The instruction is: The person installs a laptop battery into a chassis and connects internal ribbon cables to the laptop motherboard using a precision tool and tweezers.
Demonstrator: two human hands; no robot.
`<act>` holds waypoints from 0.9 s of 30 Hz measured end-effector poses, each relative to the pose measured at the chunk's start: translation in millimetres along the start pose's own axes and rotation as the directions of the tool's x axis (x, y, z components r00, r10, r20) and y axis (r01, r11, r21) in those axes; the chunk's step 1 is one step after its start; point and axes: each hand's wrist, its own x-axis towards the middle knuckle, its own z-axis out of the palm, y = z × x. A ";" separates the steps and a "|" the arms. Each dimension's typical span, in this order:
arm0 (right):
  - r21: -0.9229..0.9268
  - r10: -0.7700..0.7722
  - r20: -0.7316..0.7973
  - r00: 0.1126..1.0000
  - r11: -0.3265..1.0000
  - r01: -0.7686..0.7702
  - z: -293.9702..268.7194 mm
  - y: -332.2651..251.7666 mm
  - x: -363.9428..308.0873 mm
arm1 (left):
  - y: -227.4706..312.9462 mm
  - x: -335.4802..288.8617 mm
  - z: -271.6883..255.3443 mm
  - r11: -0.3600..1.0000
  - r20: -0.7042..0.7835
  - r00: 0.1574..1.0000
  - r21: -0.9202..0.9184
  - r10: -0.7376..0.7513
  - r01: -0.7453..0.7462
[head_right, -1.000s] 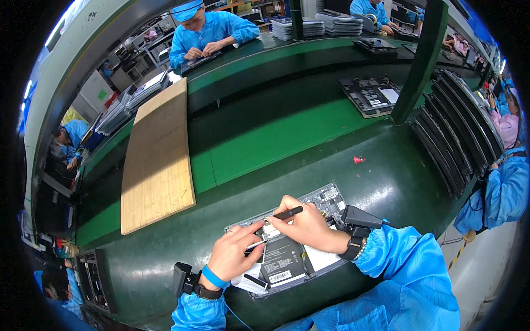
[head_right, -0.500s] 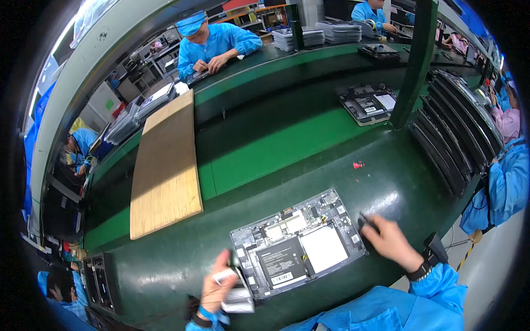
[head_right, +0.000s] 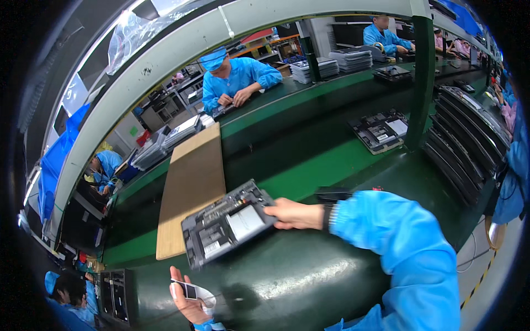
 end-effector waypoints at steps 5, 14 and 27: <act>0.377 -0.239 -0.115 0.964 0.887 0.265 8.6 -37.7 132.7 | -15.3 -17.3 40.4 0.921 0.196 0.939 0.330 -0.284 0.209; -0.987 -0.773 -0.119 0.623 0.023 -0.160 -195.8 -80.1 24.4 | -114.8 -8.5 169.5 0.912 0.657 0.689 0.410 -0.305 0.014; 0.022 -0.732 -0.615 0.291 -0.385 -0.923 -457.9 -30.9 -28.7 | -198.8 -32.2 362.8 0.907 0.742 0.553 0.183 -0.380 0.379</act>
